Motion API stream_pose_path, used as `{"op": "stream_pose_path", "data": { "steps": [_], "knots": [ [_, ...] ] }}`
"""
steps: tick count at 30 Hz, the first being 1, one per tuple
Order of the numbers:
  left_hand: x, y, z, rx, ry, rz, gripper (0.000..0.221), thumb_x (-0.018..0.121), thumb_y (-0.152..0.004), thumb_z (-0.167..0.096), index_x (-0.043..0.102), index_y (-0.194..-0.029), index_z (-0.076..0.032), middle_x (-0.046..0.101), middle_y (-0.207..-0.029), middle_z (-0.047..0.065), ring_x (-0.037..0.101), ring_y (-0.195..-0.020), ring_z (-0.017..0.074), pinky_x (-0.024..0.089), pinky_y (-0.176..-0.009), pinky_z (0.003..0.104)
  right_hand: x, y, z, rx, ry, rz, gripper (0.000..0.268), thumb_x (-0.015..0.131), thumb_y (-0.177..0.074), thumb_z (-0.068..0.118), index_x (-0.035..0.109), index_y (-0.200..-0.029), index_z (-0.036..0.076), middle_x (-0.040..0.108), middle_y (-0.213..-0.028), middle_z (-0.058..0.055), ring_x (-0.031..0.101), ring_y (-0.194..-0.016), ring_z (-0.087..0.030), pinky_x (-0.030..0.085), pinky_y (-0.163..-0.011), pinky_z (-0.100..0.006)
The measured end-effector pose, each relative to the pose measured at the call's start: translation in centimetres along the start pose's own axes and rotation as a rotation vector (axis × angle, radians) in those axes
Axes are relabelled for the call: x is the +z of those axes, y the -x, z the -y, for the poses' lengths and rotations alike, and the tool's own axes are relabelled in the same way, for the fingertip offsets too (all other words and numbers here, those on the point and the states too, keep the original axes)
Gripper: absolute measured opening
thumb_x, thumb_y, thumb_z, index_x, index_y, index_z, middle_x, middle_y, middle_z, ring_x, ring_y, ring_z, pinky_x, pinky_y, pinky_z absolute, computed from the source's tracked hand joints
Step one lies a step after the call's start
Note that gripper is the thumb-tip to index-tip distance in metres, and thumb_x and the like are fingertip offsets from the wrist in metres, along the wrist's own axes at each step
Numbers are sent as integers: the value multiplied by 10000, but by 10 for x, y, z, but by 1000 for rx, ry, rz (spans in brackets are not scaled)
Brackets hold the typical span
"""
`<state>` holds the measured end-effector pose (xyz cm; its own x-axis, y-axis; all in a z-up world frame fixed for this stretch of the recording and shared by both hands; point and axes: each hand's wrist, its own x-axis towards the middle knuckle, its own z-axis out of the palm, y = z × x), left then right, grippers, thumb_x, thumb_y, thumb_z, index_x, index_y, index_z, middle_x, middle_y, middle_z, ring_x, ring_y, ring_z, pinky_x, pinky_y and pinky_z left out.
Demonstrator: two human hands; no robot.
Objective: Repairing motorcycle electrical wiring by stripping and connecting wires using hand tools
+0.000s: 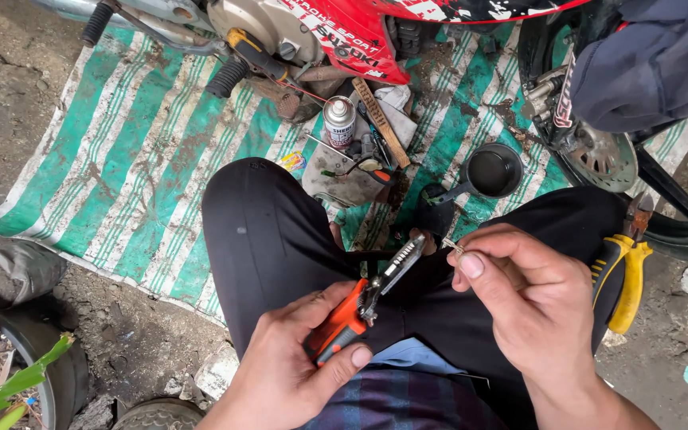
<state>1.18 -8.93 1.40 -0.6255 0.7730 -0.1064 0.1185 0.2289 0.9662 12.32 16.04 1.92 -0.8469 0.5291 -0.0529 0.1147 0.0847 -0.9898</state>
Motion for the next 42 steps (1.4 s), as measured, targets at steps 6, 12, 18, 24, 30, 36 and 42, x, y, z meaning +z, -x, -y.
{"op": "stream_pose_path", "data": {
  "steps": [6, 12, 18, 24, 30, 36, 42],
  "knots": [
    [-3, -5, -4, 10, 61, 63, 558, 784, -911, -242, 712, -1403, 9, 860, -1081, 77, 787, -833, 201, 616, -795, 292, -1, 3, -2, -3, 2, -26, 48, 700, -1005, -86, 723, -1046, -82, 765, -1079, -141, 680, -790, -148, 585, -721, -236],
    [-10, -15, -2, 37, 68, 107, 505, 780, -926, -241, 739, -1361, 13, 851, -1048, 85, 746, -764, 186, 603, -734, 291, -5, 3, 1, 9, 26, -6, 37, 702, -1001, -79, 733, -1022, -83, 770, -1072, -132, 686, -780, -148, 574, -713, -232],
    [-71, -43, 16, 89, 21, 392, 609, 823, -882, -227, 708, -1421, 29, 868, -1050, 71, 738, -774, 207, 598, -720, 327, -32, -17, 0, 98, 61, 243, 72, 751, -963, -31, 805, -924, -59, 775, -833, -54, 635, -644, -84, 425, -559, -195],
    [-88, -68, 10, 36, -242, 487, 487, 898, -798, -327, 861, -1223, -93, 922, -903, -19, 745, -600, 145, 600, -580, 281, -36, -21, 16, 127, 282, 292, 56, 813, -854, -35, 848, -848, 8, 731, -709, 23, 489, -547, -70, 382, -505, -234],
    [-88, -75, -2, 99, -276, 485, 506, 929, -733, -277, 869, -1204, -102, 943, -900, -7, 814, -593, 145, 642, -582, 259, -35, -20, 31, 39, 405, 347, 53, 841, -794, 22, 853, -829, 60, 813, -717, 38, 629, -543, -89, 477, -527, -245],
    [-91, -74, -4, 71, -245, 508, 515, 920, -730, -225, 867, -1228, -105, 959, -903, -24, 840, -614, 103, 666, -598, 234, -35, -23, 36, 16, 438, 388, 53, 847, -776, 44, 846, -819, 74, 828, -719, 48, 688, -560, -91, 535, -551, -240],
    [-95, -78, -11, 30, -316, 551, 473, 922, -755, -282, 884, -1209, -151, 967, -905, -58, 856, -609, 106, 669, -597, 246, -38, -27, 31, 89, 427, 451, 17, 851, -790, 52, 856, -803, 62, 879, -754, 54, 727, -584, -76, 579, -547, -235]
  ]
}}
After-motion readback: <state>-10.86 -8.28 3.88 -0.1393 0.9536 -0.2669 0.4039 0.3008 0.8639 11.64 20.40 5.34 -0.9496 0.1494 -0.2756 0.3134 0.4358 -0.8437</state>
